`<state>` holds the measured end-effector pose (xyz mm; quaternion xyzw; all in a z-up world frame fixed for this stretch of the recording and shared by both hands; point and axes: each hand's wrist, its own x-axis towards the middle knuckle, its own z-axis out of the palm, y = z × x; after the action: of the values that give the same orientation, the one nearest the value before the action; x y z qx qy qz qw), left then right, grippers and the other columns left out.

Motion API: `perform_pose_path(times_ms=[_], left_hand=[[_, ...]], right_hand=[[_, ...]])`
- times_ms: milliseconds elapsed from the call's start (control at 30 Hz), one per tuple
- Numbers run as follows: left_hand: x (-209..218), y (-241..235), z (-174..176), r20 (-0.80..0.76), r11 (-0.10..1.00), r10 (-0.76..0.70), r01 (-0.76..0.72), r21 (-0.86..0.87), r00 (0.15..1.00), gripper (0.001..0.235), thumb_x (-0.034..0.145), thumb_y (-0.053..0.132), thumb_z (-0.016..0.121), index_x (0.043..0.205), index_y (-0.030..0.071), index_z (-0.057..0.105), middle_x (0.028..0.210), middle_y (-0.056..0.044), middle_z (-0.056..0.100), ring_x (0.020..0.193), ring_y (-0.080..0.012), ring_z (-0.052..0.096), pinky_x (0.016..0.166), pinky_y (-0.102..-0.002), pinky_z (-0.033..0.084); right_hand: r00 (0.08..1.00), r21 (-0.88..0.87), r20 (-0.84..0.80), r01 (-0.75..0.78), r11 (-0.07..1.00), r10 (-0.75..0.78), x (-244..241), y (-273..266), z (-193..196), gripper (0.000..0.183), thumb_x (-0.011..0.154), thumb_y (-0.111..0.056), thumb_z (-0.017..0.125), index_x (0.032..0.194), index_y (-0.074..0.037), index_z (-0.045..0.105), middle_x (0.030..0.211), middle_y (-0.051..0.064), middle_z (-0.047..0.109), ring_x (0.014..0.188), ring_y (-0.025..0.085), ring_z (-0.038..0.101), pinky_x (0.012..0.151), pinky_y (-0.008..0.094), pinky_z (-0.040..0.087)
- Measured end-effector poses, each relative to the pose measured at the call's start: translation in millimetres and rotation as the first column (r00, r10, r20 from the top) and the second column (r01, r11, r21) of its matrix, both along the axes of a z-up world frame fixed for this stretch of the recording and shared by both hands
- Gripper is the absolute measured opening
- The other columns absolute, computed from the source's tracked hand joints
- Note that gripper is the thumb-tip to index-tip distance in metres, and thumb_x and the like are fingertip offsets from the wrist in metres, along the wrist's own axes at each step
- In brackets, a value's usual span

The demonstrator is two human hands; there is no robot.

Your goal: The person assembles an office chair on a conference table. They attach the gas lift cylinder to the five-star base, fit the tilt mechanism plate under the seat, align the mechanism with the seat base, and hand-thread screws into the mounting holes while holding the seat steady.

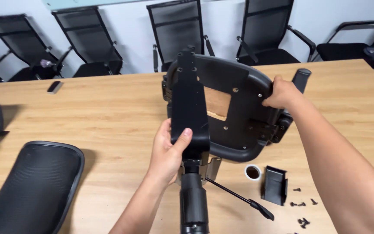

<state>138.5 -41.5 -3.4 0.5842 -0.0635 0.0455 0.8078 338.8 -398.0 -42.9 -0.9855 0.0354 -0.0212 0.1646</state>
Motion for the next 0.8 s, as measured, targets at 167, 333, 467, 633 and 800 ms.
perform_pose_path(times_ms=[167, 333, 467, 633, 800], left_hand=[[7, -2, 9, 0.015, 1.0, -0.019, 0.019, -0.013, 1.0, 0.043, 0.095, 0.011, 0.067, 0.133, -0.003, 0.052, 0.126, -0.012, 0.065, 0.115, -0.0157, 0.062, 0.101, -0.03, 0.05], [22, -6, 4, 0.019, 0.998, -0.047, 0.047, -0.028, 0.999, 0.04, 0.095, 0.01, 0.067, 0.131, -0.002, 0.054, 0.124, -0.011, 0.066, 0.114, -0.0151, 0.063, 0.101, -0.031, 0.051], [19, -13, 6, 0.002, 0.992, -0.11, 0.11, -0.059, 0.994, 0.038, 0.095, 0.009, 0.067, 0.128, -0.004, 0.054, 0.121, -0.013, 0.068, 0.11, -0.0168, 0.065, 0.099, -0.032, 0.053], [7, -17, 5, 0.002, 0.994, -0.103, 0.103, -0.029, 0.995, 0.038, 0.095, 0.007, 0.067, 0.129, -0.004, 0.055, 0.122, -0.011, 0.068, 0.111, -0.0148, 0.064, 0.1, -0.03, 0.051], [0, -9, 13, 0.029, 0.996, -0.092, 0.092, -0.004, 0.995, 0.039, 0.094, 0.007, 0.068, 0.13, -0.004, 0.056, 0.123, -0.01, 0.068, 0.113, -0.0136, 0.063, 0.101, -0.03, 0.05]], right_hand=[[0.937, 0.11, 0.305, -0.211, 0.971, 0.169, 21, 35, 9, 0.112, 0.054, -0.027, 0.104, 0.145, -0.001, 0.044, 0.12, 0.026, 0.064, 0.111, 0.042, 0.061, 0.093, 0.043, 0.048], [0.984, 0.323, 0.097, -0.175, 0.93, 0.151, 4, 32, 14, 0.074, 0.073, -0.019, 0.087, 0.141, -0.021, 0.058, 0.118, 0.013, 0.073, 0.105, 0.029, 0.071, 0.09, 0.039, 0.056], [0.975, 0.225, 0.052, -0.221, 0.949, 0.215, -35, 45, 31, 0.062, 0.081, -0.02, 0.086, 0.137, -0.016, 0.06, 0.11, 0.018, 0.075, 0.101, 0.03, 0.073, 0.093, 0.04, 0.056], [0.84, 0.241, 0.208, -0.541, 0.806, 0.501, -64, 72, 36, 0.073, 0.068, -0.013, 0.087, 0.135, -0.018, 0.06, 0.118, 0.011, 0.074, 0.108, 0.026, 0.071, 0.096, 0.036, 0.054], [0.805, 0.188, 0.13, -0.594, 0.783, 0.579, -94, 85, 61, 0.077, 0.06, -0.004, 0.088, 0.131, -0.019, 0.063, 0.12, 0.007, 0.074, 0.112, 0.026, 0.07, 0.098, 0.035, 0.053]])
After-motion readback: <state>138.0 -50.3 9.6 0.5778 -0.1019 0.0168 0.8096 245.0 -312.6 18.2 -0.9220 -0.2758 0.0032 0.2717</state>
